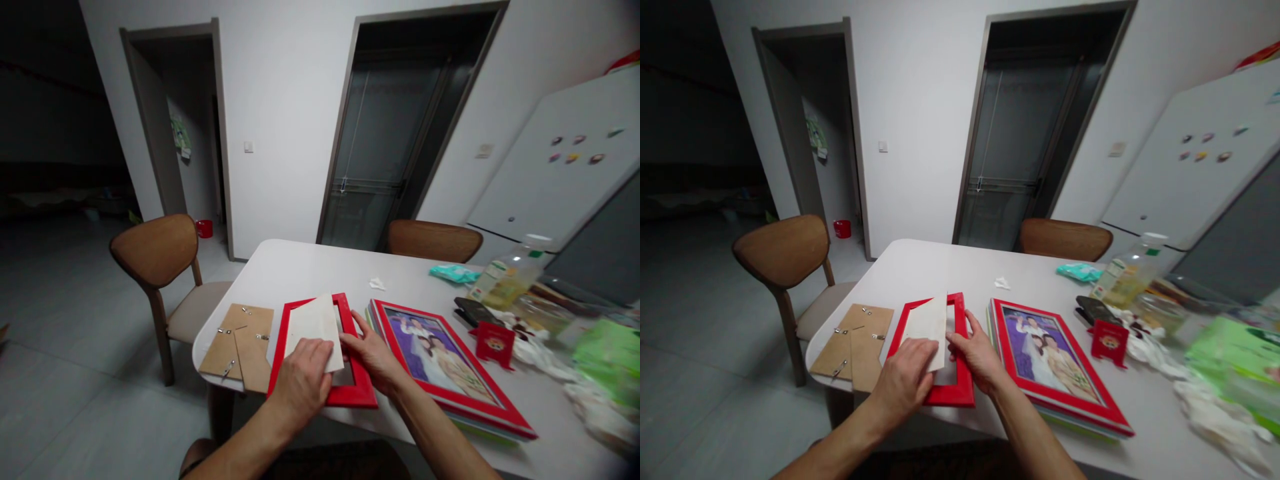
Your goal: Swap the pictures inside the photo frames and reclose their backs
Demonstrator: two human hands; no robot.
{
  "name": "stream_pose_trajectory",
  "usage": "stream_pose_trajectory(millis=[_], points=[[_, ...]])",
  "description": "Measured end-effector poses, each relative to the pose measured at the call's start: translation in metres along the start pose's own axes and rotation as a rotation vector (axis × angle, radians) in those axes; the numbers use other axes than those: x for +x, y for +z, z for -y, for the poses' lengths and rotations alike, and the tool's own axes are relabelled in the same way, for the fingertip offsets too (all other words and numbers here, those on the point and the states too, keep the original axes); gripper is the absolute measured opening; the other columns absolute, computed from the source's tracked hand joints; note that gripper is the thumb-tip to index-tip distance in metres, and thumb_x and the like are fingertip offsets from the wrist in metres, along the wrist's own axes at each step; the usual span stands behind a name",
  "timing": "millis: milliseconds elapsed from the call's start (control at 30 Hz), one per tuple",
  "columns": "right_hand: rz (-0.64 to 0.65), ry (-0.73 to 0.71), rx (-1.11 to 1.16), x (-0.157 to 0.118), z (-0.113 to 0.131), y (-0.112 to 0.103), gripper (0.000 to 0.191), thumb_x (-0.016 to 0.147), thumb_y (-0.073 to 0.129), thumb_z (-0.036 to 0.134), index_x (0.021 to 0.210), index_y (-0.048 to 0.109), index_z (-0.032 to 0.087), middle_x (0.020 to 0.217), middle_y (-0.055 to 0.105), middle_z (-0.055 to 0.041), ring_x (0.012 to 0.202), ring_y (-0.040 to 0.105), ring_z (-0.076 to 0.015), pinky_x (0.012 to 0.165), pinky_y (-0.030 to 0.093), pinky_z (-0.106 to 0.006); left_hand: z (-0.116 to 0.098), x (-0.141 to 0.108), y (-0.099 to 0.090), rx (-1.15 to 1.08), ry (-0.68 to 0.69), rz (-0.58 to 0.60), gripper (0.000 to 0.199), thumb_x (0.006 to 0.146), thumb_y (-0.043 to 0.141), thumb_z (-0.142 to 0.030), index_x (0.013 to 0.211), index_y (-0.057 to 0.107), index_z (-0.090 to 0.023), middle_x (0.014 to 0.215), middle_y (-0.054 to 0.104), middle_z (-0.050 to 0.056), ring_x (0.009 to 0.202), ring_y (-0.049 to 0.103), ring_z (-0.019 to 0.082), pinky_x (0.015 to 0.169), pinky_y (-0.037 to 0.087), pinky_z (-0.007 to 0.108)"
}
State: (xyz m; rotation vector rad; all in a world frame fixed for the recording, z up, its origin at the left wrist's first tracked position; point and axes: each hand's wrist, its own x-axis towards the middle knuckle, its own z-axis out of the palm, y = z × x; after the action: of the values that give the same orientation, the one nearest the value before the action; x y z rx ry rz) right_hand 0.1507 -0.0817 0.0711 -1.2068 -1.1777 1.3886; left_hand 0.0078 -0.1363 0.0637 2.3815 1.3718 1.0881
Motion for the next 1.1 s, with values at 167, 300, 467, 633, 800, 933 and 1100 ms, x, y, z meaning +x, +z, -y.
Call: stream_pose_trajectory(millis=[167,300,467,633,800,933,1100], points=[[-0.091,-0.050,-0.505,0.011,-0.013,-0.011,0.065,0.066,0.050,0.022,0.126,0.027,0.013,0.058,0.057,0.0009,0.050,0.053,-0.0133,0.047,0.040,-0.022,0.021,-0.004,-0.034,-0.023,-0.225,-0.264,0.044,0.069,0.041,-0.009,0.113,0.041,-0.015,0.099,0.055,0.008,0.090,0.053,0.019,0.081,0.043,0.032],[-0.165,-0.211,-0.907,0.016,-0.026,-0.016,0.049,0.067,0.044,0.016,0.115,0.042,0.010,0.081,0.062,-0.0082,0.068,0.056,-0.0158,0.062,0.040,-0.023,0.050,-0.024,-0.055,-0.077,-0.523,-0.381,0.044,0.070,0.044,-0.017,0.114,0.039,-0.015,0.105,0.056,0.008,0.090,0.056,0.020,0.078,0.044,0.033],[-0.178,-0.317,-1.182,0.016,-0.040,-0.018,0.041,0.069,0.040,0.015,0.109,0.046,0.004,0.088,0.058,-0.0146,0.079,0.054,-0.0193,0.071,0.037,-0.026,0.075,-0.050,-0.053,-0.083,-0.642,-0.247,0.044,0.069,0.046,-0.021,0.113,0.040,-0.013,0.103,0.059,0.007,0.096,0.055,0.020,0.080,0.043,0.031],[-0.181,-0.305,-1.314,0.016,-0.049,-0.019,0.039,0.071,0.040,0.015,0.107,0.049,0.003,0.084,0.055,-0.0145,0.077,0.052,-0.0195,0.071,0.036,-0.026,0.078,-0.056,-0.044,0.107,-0.641,-0.098,0.048,0.072,0.043,-0.024,0.118,0.036,-0.012,0.110,0.055,0.012,0.099,0.054,0.022,0.081,0.043,0.033],[-0.164,-0.309,-1.344,0.016,-0.051,-0.020,0.036,0.071,0.040,0.015,0.103,0.052,0.004,0.082,0.054,-0.0133,0.077,0.051,-0.0191,0.072,0.036,-0.026,0.080,-0.060,-0.040,0.285,-0.498,-0.079,0.044,0.073,0.042,-0.024,0.114,0.041,-0.007,0.110,0.053,0.016,0.102,0.049,0.024,0.087,0.039,0.037],[-0.213,-0.375,-1.352,0.013,-0.047,-0.017,0.037,0.069,0.043,0.017,0.104,0.053,0.006,0.091,0.054,-0.0152,0.084,0.049,-0.0218,0.078,0.035,-0.031,0.084,-0.064,-0.037,0.378,-0.445,-0.070,0.041,0.074,0.042,-0.026,0.111,0.043,-0.008,0.106,0.054,0.015,0.100,0.049,0.025,0.086,0.039,0.040],[-0.146,-0.492,-1.034,0.012,-0.044,0.005,0.041,0.068,0.045,0.019,0.108,0.051,0.010,0.104,0.053,-0.0142,0.093,0.048,-0.0215,0.083,0.036,-0.033,0.085,-0.064,-0.037,0.397,-0.403,-0.086,0.037,0.073,0.044,-0.023,0.109,0.045,-0.012,0.100,0.056,0.010,0.096,0.050,0.024,0.083,0.040,0.040]])
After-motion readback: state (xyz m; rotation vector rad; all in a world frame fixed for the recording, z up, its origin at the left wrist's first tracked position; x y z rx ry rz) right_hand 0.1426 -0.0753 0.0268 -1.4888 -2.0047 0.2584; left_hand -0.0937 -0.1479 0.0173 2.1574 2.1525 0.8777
